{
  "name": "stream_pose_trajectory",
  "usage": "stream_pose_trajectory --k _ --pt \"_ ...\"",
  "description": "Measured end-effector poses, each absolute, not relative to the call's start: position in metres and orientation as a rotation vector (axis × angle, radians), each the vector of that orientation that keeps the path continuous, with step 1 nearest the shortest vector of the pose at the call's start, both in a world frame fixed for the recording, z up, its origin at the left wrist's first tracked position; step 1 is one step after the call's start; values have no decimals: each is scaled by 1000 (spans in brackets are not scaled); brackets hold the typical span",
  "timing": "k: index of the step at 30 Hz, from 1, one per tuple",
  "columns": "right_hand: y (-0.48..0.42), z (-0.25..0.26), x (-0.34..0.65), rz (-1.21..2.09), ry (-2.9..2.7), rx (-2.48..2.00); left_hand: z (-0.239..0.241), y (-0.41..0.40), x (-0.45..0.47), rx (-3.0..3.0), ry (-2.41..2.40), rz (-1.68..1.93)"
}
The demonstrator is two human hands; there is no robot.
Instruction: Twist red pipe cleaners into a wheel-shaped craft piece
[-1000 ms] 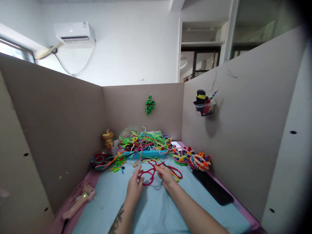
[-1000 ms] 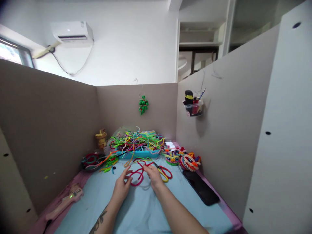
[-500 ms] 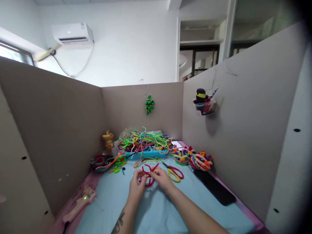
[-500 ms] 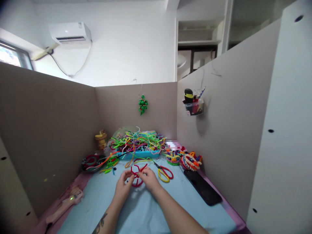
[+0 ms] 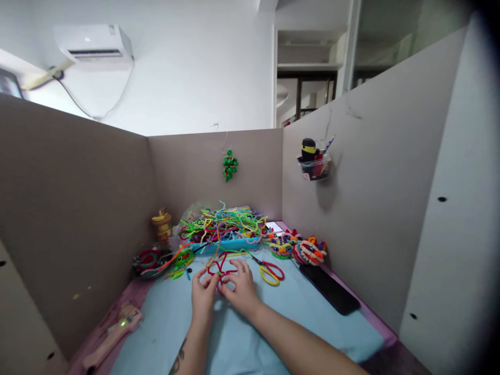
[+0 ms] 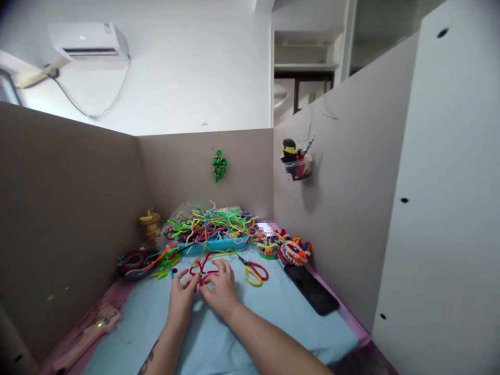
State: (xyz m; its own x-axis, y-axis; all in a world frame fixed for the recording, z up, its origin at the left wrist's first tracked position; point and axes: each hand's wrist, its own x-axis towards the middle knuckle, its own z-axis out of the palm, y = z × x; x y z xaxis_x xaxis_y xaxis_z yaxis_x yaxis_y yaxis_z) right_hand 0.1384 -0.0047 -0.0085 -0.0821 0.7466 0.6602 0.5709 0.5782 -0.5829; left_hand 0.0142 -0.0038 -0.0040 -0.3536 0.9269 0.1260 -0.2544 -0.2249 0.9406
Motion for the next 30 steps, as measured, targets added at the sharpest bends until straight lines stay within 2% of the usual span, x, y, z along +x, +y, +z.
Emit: stream_pose_trajectory --k 7,19,30 --pt "-1 -15 131 178 -1806 -1125 0 -7 23 922 1095 1610" --pt "0 -13 140 89 -1947 -1113 -2 -4 15 888 1184 1629" --pt "-1 -2 156 223 -1812 -938 -5 -2 9 968 1202 1633"
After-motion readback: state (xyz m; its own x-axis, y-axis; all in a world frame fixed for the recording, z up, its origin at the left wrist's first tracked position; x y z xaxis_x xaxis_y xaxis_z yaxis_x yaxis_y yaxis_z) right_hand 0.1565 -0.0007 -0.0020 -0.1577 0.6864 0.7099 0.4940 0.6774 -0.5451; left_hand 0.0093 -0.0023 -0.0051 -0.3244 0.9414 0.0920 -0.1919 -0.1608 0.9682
